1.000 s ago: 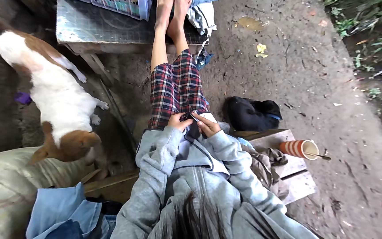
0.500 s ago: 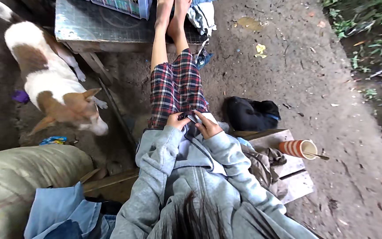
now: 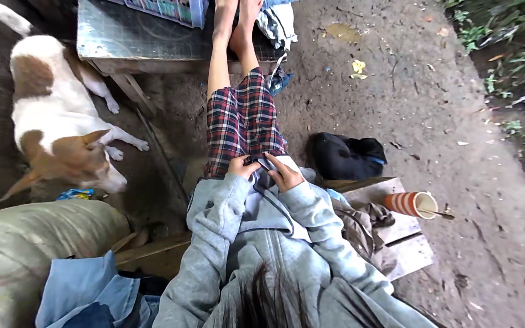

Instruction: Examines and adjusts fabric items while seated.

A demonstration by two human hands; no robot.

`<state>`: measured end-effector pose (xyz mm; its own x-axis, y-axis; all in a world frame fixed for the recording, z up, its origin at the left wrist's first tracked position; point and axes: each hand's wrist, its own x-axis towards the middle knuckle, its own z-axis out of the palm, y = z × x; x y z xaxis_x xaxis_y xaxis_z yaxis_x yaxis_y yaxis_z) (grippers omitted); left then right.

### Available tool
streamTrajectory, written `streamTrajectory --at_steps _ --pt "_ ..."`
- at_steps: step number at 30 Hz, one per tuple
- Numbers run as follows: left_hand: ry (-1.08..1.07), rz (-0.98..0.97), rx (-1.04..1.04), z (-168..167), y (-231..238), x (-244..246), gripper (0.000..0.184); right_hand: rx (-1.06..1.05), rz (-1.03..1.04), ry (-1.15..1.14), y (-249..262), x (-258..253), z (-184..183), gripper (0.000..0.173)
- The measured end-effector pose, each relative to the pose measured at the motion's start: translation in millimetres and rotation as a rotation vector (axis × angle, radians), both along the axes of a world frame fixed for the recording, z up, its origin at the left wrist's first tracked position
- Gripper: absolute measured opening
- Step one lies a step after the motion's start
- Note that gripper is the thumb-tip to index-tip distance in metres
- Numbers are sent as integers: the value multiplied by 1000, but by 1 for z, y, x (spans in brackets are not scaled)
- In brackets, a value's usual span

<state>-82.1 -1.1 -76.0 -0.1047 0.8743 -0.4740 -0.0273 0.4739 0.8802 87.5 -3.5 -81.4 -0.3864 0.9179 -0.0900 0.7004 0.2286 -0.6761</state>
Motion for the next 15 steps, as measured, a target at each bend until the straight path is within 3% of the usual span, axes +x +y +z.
streamTrajectory --at_steps 7,11,15 --pt "-2 -22 -5 5 0 1 24 -55 3 100 5 -2 0 43" --pt "76 -94 12 8 1 -1 23 -328 -59 187 11 -6 14 40" --pt "140 -105 56 -3 1 0 20 -396 -73 368 12 0 4 40"
